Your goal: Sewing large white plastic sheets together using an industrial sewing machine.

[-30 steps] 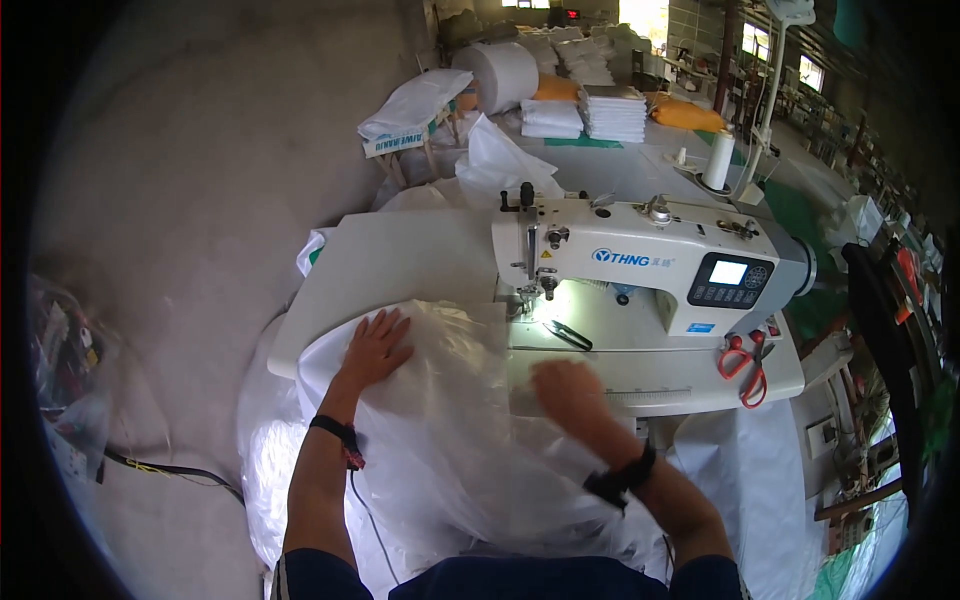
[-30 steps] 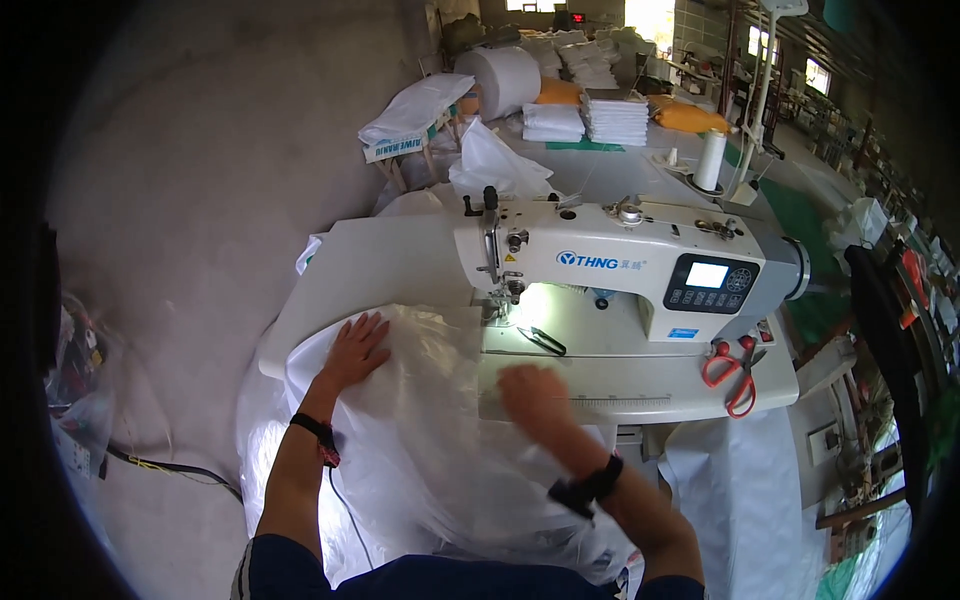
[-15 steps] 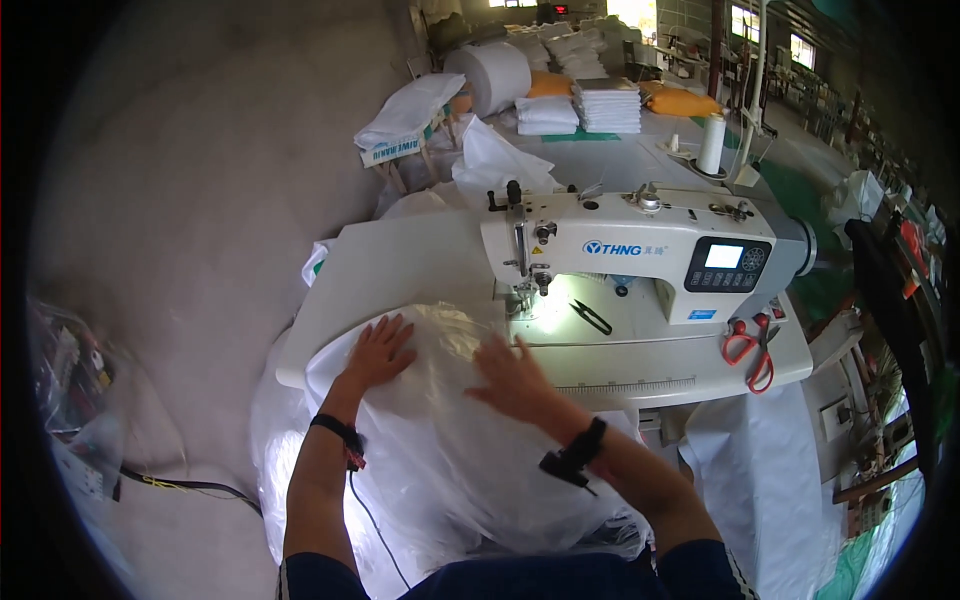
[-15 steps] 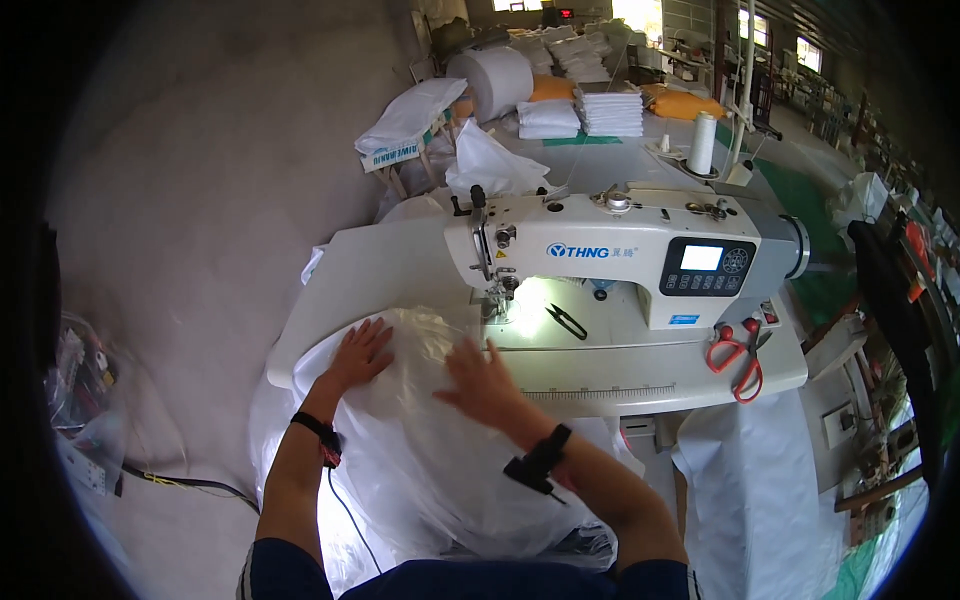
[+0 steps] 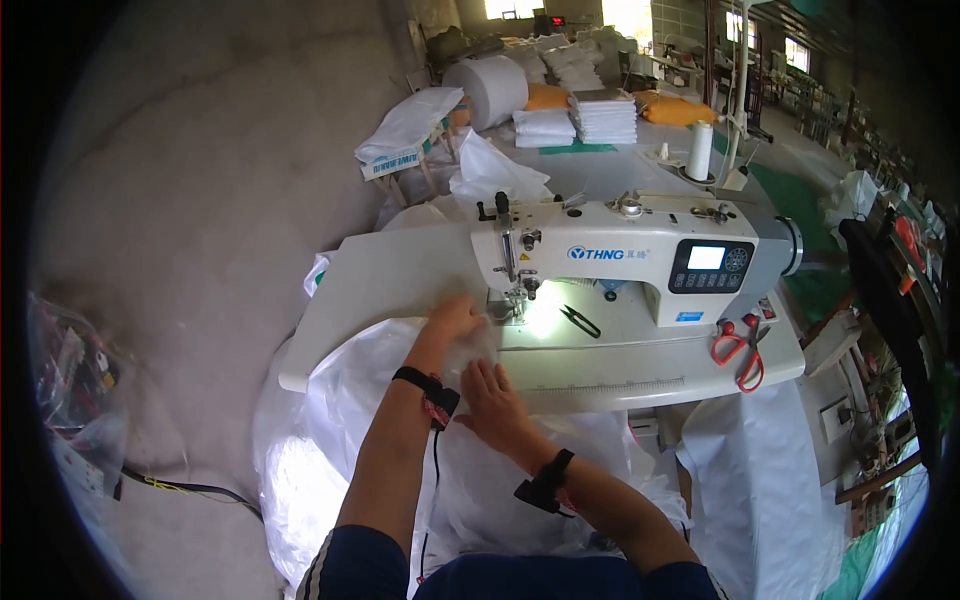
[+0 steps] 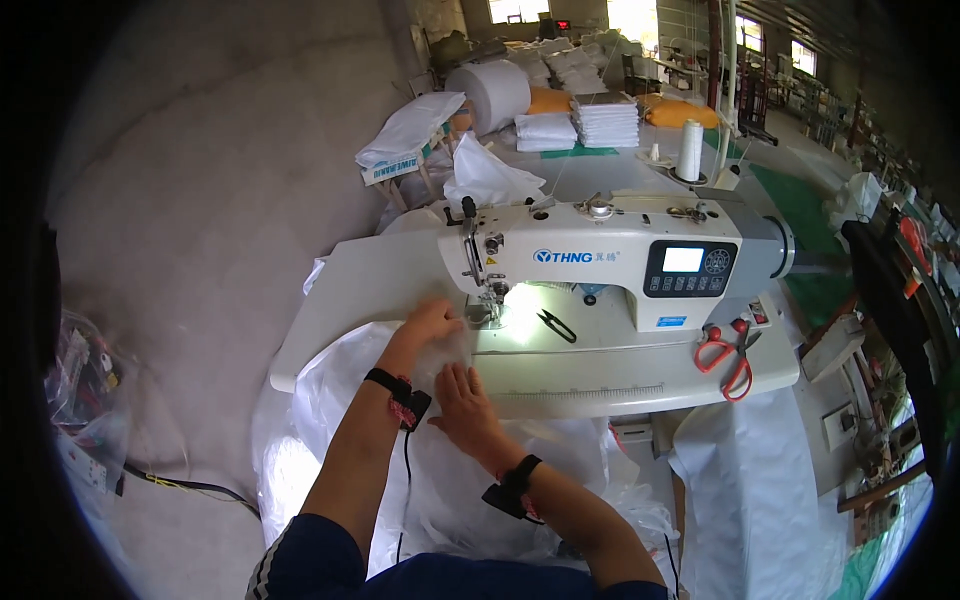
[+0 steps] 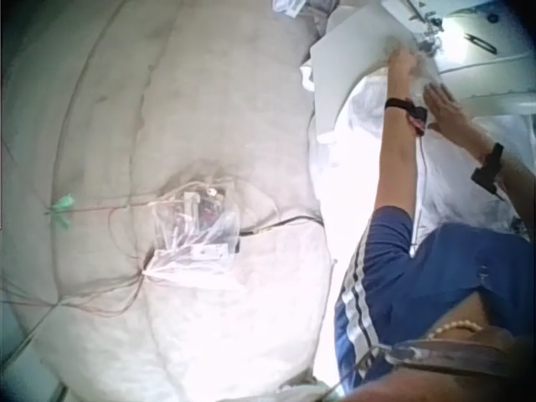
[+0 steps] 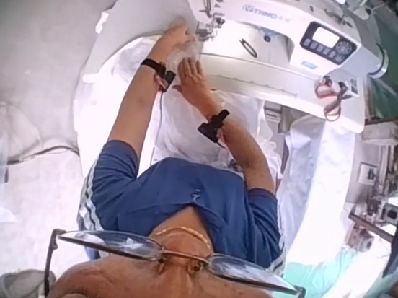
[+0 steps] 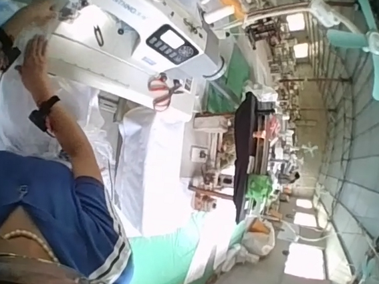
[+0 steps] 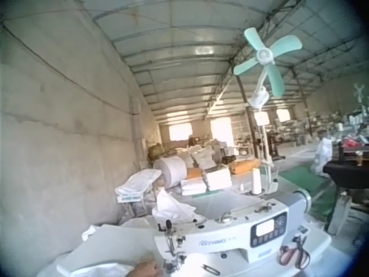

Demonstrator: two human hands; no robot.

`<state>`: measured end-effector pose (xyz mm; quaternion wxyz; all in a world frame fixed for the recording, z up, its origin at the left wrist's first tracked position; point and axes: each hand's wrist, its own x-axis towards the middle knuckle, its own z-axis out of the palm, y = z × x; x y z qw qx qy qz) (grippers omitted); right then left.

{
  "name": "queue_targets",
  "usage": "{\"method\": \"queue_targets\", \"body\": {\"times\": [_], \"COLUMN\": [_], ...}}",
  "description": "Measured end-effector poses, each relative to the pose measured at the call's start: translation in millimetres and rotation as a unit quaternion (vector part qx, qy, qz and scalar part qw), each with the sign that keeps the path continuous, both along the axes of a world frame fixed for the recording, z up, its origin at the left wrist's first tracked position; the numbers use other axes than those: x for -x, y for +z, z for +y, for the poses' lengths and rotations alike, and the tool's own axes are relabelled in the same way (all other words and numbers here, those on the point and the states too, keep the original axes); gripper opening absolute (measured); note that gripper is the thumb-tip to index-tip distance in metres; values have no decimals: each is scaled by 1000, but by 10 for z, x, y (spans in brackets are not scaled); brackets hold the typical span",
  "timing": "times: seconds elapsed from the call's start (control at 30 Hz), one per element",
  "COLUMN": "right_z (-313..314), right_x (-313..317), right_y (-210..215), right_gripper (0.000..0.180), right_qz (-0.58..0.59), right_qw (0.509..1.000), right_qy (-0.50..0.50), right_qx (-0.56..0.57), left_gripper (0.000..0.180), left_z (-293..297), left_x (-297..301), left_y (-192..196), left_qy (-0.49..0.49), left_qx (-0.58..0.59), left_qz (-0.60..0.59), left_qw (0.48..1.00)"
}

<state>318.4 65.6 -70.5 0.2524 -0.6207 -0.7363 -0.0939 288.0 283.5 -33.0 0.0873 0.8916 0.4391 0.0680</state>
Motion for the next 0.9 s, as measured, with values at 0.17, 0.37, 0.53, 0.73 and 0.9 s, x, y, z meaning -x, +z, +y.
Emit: {"method": "queue_targets", "body": {"times": [0.17,0.37,0.53,0.73,0.9], "right_z": [1,-83,75,-58,-109], "right_x": [-64,-418,-569,-354,-292], "right_y": [-141,368,166,425,435], "right_gripper": [65,56,22,16,43], "right_qz": [133,461,627,533,112], "right_qw": [991,875,779,836,971], "right_qy": [25,-143,-30,-84,-173], "right_qx": [3,-27,2,-98,-119], "left_gripper": [20,9,18,20,21], "left_z": [-57,-774,-1054,-1091,-1083], "left_x": [84,214,199,286,211], "left_y": [-22,380,580,700,563], "left_qy": [-154,-215,-211,-156,-80], "left_qx": [118,218,157,239,323], "left_qz": [-149,-270,-309,-298,-360], "left_qw": [970,913,914,911,872]}}
